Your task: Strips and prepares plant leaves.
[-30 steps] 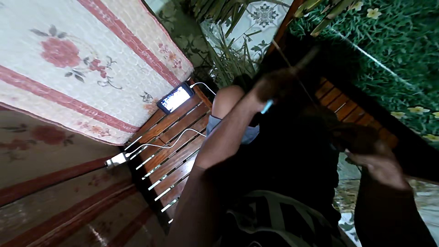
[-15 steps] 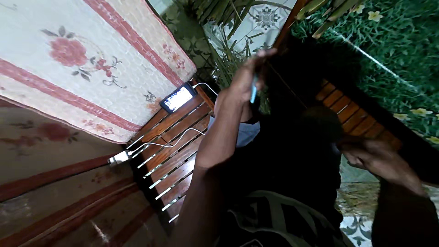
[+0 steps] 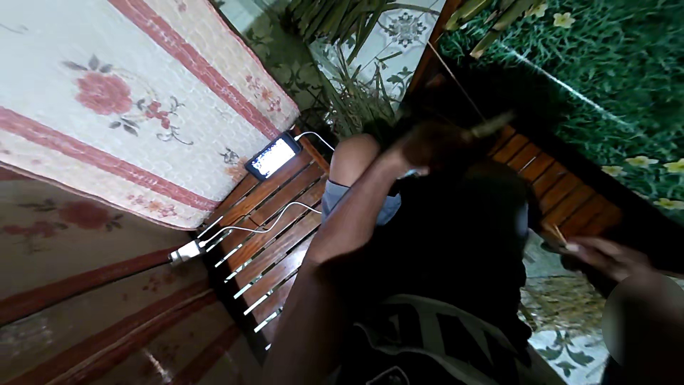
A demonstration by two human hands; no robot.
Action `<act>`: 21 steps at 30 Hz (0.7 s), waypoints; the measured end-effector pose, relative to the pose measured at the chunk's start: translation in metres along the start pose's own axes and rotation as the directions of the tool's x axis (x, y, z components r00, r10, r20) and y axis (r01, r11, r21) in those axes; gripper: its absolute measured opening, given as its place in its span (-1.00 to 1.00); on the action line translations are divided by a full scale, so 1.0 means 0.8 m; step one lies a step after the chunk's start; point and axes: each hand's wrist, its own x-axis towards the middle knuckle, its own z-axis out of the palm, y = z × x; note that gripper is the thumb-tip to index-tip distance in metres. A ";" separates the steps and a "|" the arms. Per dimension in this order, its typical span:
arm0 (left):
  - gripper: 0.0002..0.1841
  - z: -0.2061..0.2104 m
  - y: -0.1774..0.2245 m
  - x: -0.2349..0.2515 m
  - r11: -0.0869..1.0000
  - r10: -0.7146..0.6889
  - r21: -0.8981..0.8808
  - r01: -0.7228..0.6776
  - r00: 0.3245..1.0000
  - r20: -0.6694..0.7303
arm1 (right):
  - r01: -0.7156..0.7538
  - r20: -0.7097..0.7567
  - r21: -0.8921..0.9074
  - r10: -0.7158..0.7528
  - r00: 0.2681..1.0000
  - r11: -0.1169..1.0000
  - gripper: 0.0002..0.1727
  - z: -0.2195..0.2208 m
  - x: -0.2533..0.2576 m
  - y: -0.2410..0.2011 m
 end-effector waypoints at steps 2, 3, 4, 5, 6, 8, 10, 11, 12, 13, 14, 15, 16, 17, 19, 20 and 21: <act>-0.69 0.045 -0.001 0.003 0.946 -0.189 0.301 0.118 0.958 0.218 | 0.146 0.005 -0.020 -0.146 0.989 0.989 -0.68 0.037 0.036 -0.038; -0.67 0.061 -0.004 0.004 0.941 -0.226 0.306 0.144 0.941 0.252 | 0.154 -0.008 -0.043 -0.154 0.988 0.987 -0.67 0.058 0.045 -0.070; -0.65 0.071 -0.010 0.002 0.956 -0.221 0.249 0.157 0.941 0.255 | 0.152 -0.014 -0.091 -0.154 0.988 0.984 -0.68 0.077 0.051 -0.102; -0.64 0.076 -0.016 0.001 0.972 -0.193 0.181 0.152 0.953 0.232 | 0.153 0.008 -0.169 -0.154 0.988 0.974 -0.67 0.092 0.053 -0.136; -0.66 0.078 -0.022 0.002 0.979 -0.176 0.133 0.152 0.965 0.193 | 0.186 0.036 -0.214 -0.183 0.982 0.959 -0.66 0.103 0.056 -0.159; -0.65 0.067 -0.026 0.008 0.986 -0.163 -0.001 0.164 0.982 0.091 | 0.249 0.089 -0.209 -0.236 0.968 0.945 -0.65 0.115 0.061 -0.176; -0.70 0.044 -0.019 0.008 0.961 -0.127 -0.248 0.124 0.992 0.002 | 0.222 0.104 -0.161 -0.207 0.973 0.962 -0.67 0.114 0.066 -0.165; -0.73 0.031 -0.017 0.009 0.936 -0.091 -0.345 0.075 0.995 -0.031 | 0.237 0.117 -0.124 -0.223 0.968 0.963 -0.67 0.110 0.072 -0.149; -0.73 0.019 -0.016 0.011 0.916 -0.063 -0.400 0.034 0.996 -0.060 | 0.248 0.133 -0.067 -0.238 0.962 0.966 -0.68 0.106 0.076 -0.135; -0.72 0.011 -0.017 0.012 0.903 -0.044 -0.429 0.007 0.996 -0.077 | 0.242 0.145 -0.006 -0.238 0.960 0.970 -0.69 0.106 0.076 -0.129; -0.71 0.010 -0.018 0.013 0.898 -0.032 -0.440 -0.008 0.996 -0.083 | 0.237 0.144 0.025 -0.238 0.961 0.971 -0.70 0.107 0.075 -0.128; -0.72 0.013 -0.019 0.012 0.905 -0.028 -0.425 -0.004 0.997 -0.070 | 0.232 0.126 0.021 -0.233 0.964 0.972 -0.70 0.111 0.072 -0.134; -0.75 0.022 -0.018 0.008 0.934 -0.037 -0.357 0.020 0.998 -0.042 | 0.221 0.100 -0.002 -0.220 0.970 0.975 -0.69 0.115 0.069 -0.146; -0.74 0.034 -0.015 0.001 0.968 -0.060 -0.246 0.056 0.998 -0.011 | 0.205 0.085 -0.028 -0.202 0.976 0.978 -0.69 0.119 0.065 -0.164; -0.69 0.053 -0.016 -0.001 0.993 -0.115 -0.022 0.118 0.989 0.090 | 0.218 0.070 -0.068 -0.213 0.974 0.974 -0.70 0.126 0.062 -0.186; -0.69 0.055 -0.019 0.000 0.992 -0.128 0.016 0.127 0.986 0.111 | 0.227 0.067 -0.067 -0.222 0.973 0.972 -0.70 0.126 0.064 -0.186; -0.69 0.051 -0.019 0.000 0.994 -0.111 -0.012 0.112 0.990 0.091 | 0.224 0.065 -0.070 -0.220 0.973 0.972 -0.71 0.126 0.065 -0.184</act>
